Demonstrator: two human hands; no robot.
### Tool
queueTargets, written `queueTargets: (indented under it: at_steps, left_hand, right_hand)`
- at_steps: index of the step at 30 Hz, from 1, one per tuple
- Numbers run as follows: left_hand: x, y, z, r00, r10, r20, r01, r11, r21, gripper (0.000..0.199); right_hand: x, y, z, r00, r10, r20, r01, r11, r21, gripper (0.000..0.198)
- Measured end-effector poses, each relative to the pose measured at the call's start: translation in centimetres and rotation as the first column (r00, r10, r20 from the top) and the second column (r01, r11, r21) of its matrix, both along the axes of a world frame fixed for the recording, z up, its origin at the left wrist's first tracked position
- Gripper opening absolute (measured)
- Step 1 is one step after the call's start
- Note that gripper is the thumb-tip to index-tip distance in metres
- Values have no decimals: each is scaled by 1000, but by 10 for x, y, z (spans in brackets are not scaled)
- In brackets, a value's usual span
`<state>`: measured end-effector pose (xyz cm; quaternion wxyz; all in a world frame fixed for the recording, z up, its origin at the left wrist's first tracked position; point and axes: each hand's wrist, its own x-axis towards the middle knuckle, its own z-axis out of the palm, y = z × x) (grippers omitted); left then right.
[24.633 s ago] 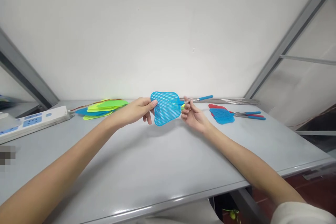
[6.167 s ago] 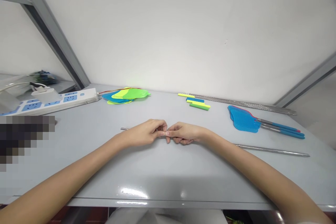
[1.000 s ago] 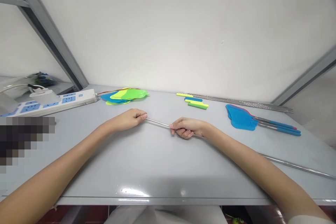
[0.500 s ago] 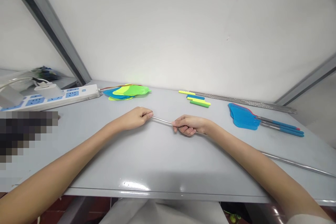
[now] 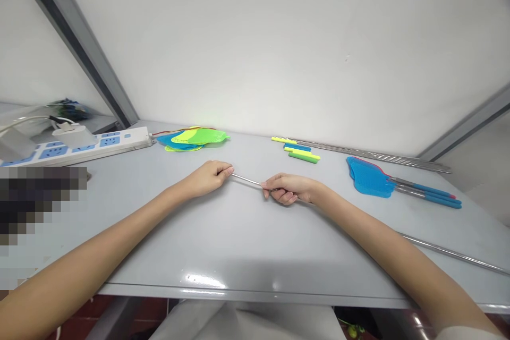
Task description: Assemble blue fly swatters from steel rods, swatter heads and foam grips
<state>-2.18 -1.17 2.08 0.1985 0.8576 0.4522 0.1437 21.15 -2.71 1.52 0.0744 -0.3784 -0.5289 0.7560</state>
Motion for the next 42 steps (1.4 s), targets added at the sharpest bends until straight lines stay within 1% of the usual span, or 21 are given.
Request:
queueTargets:
  at_steps: [5, 12, 22, 29, 42]
  left_hand:
    - [0, -1, -1, 1000, 13, 12, -12, 1000, -6, 31]
    - [2, -4, -1, 1000, 6, 22, -5, 999, -50, 31]
    - [4, -6, -3, 1000, -10, 1, 10, 1000, 3, 32]
    - [6, -8, -7, 1000, -8, 4, 8, 1000, 9, 32]
    - [10, -14, -7, 999, -40, -8, 40, 998, 52, 30]
  right_hand:
    - [1, 0, 1, 1000, 9, 1, -9, 1000, -16, 24]
    - [3, 0, 2, 1000, 21, 5, -20, 999, -27, 23]
    - [4, 1, 0, 999, 33, 3, -33, 999, -26, 23]
    - [4, 0, 0, 999, 45, 8, -45, 999, -16, 24]
    - [4, 1, 0, 997, 77, 14, -77, 997, -11, 25]
